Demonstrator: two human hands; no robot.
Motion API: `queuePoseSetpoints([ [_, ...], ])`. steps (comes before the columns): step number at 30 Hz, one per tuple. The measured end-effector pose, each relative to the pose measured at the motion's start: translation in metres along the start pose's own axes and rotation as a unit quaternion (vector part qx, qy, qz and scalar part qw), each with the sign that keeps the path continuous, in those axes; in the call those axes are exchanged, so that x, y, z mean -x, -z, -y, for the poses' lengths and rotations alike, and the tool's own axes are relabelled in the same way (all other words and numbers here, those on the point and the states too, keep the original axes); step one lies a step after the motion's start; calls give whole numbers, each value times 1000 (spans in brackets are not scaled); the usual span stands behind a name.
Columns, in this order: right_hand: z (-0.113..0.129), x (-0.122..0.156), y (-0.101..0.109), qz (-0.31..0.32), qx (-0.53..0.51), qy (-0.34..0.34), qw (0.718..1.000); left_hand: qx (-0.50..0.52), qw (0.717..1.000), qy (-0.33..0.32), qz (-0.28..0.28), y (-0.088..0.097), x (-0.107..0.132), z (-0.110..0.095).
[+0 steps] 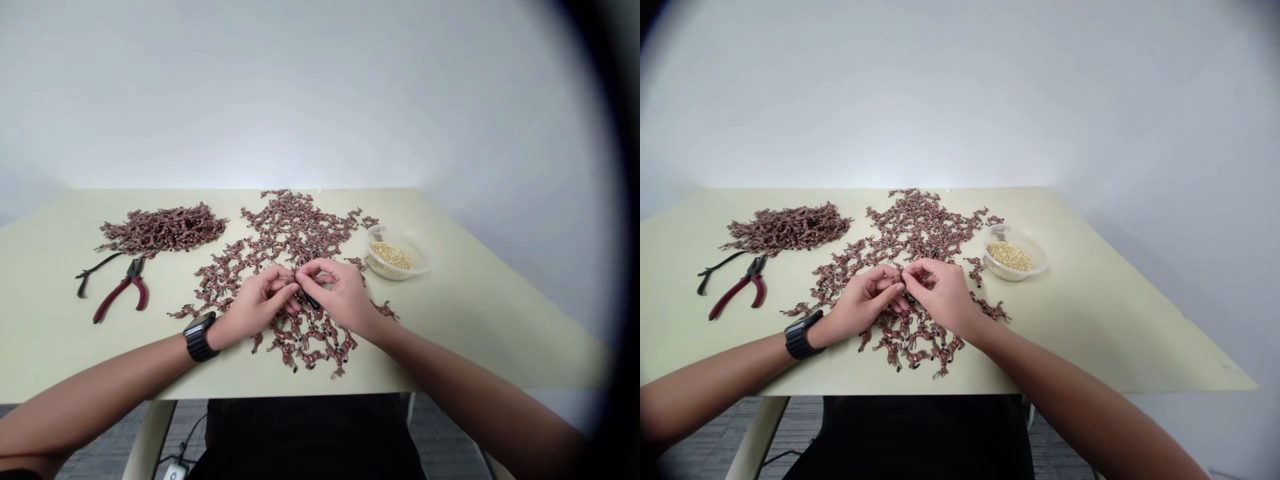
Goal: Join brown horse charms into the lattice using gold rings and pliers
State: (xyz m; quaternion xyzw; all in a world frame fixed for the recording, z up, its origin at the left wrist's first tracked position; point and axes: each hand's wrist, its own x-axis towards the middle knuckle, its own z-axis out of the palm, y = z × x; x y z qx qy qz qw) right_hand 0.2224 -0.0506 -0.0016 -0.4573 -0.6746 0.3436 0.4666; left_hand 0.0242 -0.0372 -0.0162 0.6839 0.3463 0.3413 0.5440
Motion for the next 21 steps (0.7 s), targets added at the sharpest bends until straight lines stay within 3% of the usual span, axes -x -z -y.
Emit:
queuePoseSetpoints([
  [18,0,6,-4,-27,112,89,989,-159,983,-61,-64,0,6,-8],
  [21,0,4,-4,-13,49,39,998,-199,976,-73,-61,2,7,-8],
])
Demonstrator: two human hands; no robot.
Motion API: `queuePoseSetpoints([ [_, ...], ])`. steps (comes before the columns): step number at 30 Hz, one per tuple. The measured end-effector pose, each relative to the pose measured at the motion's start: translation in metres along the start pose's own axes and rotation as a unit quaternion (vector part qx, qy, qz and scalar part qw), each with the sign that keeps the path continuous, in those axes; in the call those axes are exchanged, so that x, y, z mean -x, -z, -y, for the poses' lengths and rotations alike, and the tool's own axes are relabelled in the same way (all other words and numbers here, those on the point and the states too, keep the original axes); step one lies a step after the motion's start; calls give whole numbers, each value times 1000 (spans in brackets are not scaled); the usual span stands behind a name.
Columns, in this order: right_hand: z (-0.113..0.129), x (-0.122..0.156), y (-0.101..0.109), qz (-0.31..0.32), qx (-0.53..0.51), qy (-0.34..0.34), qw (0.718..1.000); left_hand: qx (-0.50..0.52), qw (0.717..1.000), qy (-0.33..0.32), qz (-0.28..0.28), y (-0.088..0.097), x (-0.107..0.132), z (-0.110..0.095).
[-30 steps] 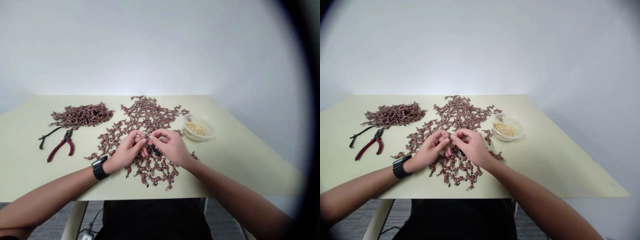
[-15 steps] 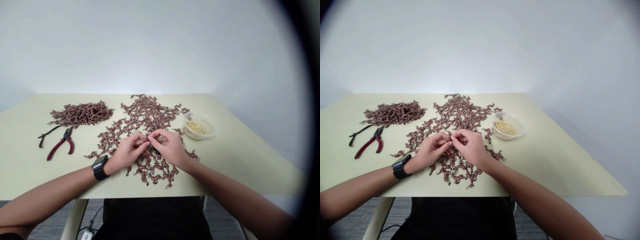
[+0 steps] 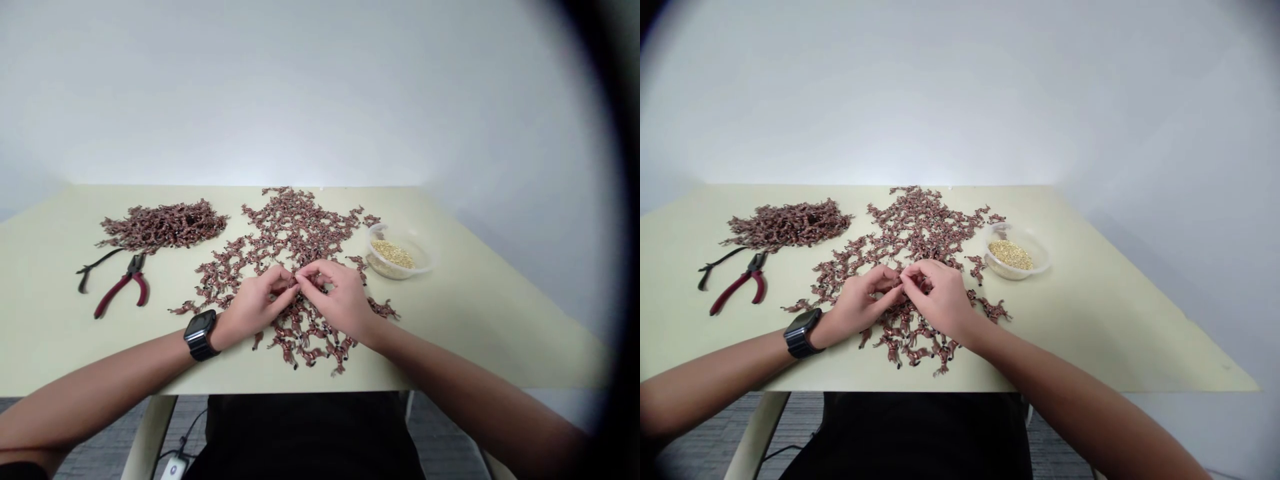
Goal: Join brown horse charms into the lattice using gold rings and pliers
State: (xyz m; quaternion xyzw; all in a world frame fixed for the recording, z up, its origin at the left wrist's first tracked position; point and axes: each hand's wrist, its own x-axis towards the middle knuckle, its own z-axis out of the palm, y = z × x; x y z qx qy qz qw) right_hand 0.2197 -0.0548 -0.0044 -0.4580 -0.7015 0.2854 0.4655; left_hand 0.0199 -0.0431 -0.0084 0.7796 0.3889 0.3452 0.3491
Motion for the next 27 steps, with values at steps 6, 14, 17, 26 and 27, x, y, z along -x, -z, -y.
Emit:
queuePoseSetpoints([
  [6,-12,-11,11,121,-173,-144,967,-107,993,-32,34,3,0,4],
  [14,-29,-17,14,182,-274,-248,911,-152,985,-48,62,2,0,6],
  [17,-29,-16,13,188,-269,-249,911,-145,986,-43,65,3,0,6],
  [26,-23,-17,16,154,-234,-160,947,264,950,93,139,1,-8,3],
  [27,-21,-18,17,160,-221,-142,952,319,929,110,152,1,-10,4],
])
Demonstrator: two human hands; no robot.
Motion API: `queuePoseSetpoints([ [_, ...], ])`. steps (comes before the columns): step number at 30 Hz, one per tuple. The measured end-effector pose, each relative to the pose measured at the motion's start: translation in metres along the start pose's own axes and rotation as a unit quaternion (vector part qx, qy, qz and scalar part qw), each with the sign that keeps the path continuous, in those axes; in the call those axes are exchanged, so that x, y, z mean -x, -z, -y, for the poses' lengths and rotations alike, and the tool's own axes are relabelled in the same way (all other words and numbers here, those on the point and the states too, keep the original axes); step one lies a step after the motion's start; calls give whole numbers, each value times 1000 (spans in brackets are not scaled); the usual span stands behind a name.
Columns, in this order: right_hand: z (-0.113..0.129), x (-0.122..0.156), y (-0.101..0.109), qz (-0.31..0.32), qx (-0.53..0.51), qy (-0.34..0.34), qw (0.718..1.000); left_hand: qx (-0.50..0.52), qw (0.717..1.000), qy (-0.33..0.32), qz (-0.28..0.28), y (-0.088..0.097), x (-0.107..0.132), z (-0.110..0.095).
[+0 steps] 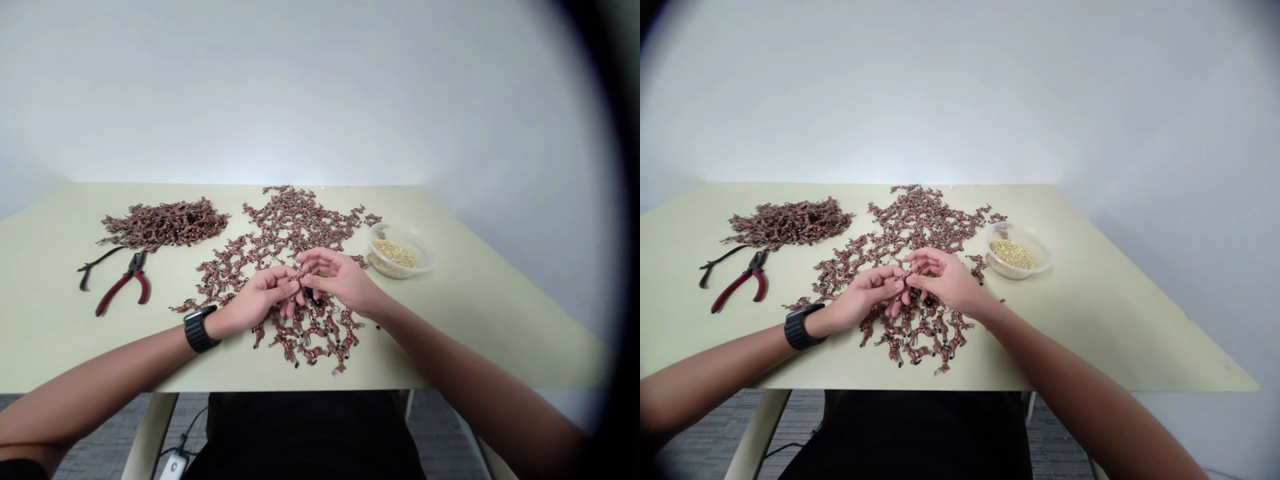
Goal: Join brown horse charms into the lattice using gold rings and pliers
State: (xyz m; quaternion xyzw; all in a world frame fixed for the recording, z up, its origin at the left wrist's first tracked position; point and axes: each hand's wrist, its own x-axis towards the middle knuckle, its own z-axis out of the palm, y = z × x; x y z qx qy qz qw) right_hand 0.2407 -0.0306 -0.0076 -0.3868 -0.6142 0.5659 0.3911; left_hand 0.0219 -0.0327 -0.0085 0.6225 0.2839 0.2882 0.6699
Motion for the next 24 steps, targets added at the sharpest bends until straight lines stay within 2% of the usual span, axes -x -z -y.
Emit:
queuePoseSetpoints([
  [2,5,1,1,6,29,15,999,72,997,19,12,2,-2,1],
  [4,7,1,1,-9,52,14,999,82,996,29,6,4,-2,1],
  [7,6,1,1,-34,76,8,996,-1,999,17,-29,4,0,0],
  [11,1,1,-3,-39,85,2,996,-119,990,-3,-75,4,3,-1],
  [14,5,2,-7,-31,112,10,993,-200,976,-23,-81,6,2,2],
  [16,12,3,-1,-26,148,30,988,-268,958,-43,-93,7,2,4],
  [18,21,3,20,-49,192,55,979,-331,935,-62,-110,9,1,4],
  [20,28,1,55,-175,242,86,951,-371,917,-73,-125,10,1,4],
  [22,28,0,97,-306,305,86,898,-395,905,-76,-136,11,0,4],
  [23,25,-1,117,-315,355,48,879,-404,901,-78,-139,12,0,4],
  [24,21,-2,135,-272,414,-14,869,-414,896,-79,-138,13,0,4],
])
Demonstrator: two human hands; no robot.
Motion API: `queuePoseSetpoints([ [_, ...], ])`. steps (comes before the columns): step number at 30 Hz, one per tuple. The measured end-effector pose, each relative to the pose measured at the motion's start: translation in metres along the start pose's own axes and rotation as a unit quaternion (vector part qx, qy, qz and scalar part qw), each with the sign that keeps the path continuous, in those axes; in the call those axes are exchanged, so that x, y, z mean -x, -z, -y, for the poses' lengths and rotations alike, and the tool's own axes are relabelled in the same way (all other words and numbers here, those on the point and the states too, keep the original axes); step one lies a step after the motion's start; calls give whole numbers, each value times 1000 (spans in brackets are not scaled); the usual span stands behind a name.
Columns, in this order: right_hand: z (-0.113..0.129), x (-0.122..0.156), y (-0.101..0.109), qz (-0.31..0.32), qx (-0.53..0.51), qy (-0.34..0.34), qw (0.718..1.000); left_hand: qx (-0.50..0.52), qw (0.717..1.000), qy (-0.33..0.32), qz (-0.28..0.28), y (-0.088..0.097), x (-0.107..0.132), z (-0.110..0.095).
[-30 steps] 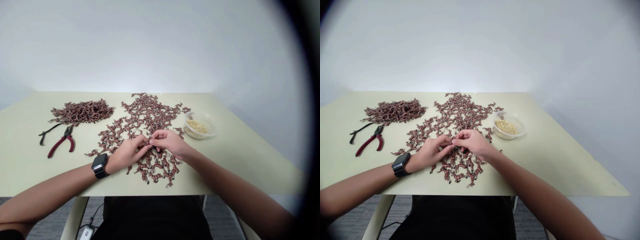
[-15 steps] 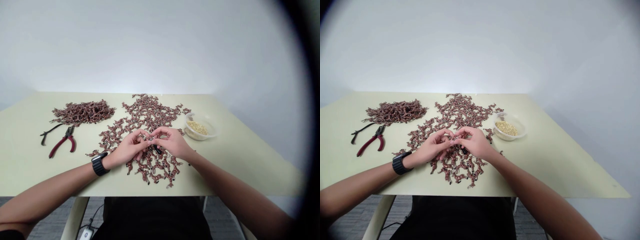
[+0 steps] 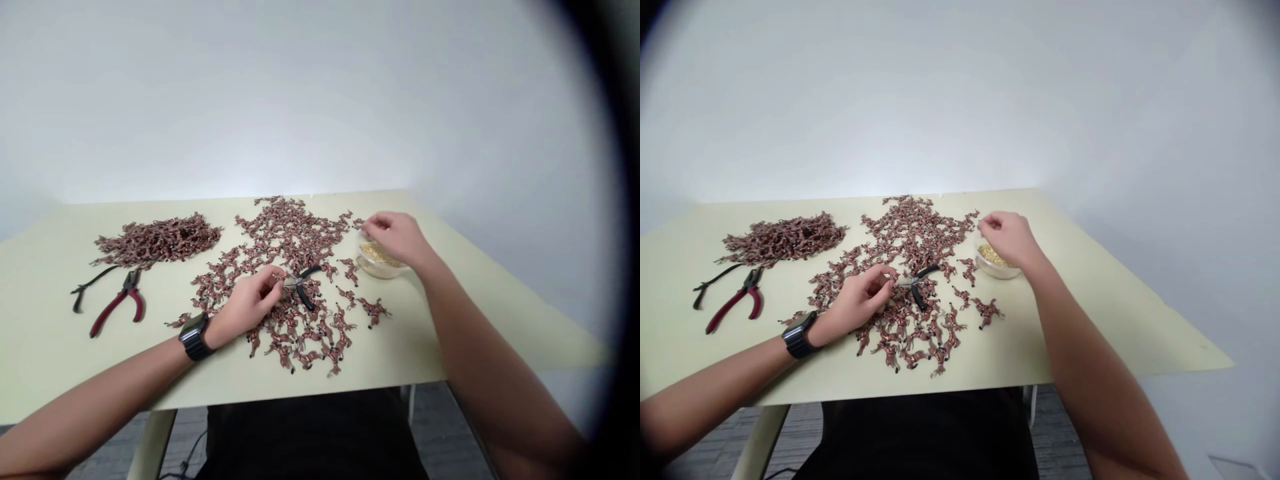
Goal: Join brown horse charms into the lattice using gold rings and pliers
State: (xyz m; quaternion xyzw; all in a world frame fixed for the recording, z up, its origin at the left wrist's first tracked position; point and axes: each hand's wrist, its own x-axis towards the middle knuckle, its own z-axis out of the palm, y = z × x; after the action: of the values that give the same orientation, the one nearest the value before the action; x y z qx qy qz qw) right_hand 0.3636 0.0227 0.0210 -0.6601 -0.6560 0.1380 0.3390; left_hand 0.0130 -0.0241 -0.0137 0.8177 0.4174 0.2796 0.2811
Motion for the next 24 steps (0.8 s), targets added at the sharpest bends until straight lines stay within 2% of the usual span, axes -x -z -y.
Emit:
queuePoseSetpoints([
  [2,-24,-11,5,157,123,-15,980,-21,1000,-13,4,0,-1,1],
  [4,-39,-16,3,177,140,-19,974,-41,999,-28,10,1,-1,2],
  [11,-50,-25,-4,115,101,-51,987,-65,997,-42,19,3,0,2],
  [24,-60,-27,1,139,-9,-90,986,-65,996,-53,22,4,0,1],
])
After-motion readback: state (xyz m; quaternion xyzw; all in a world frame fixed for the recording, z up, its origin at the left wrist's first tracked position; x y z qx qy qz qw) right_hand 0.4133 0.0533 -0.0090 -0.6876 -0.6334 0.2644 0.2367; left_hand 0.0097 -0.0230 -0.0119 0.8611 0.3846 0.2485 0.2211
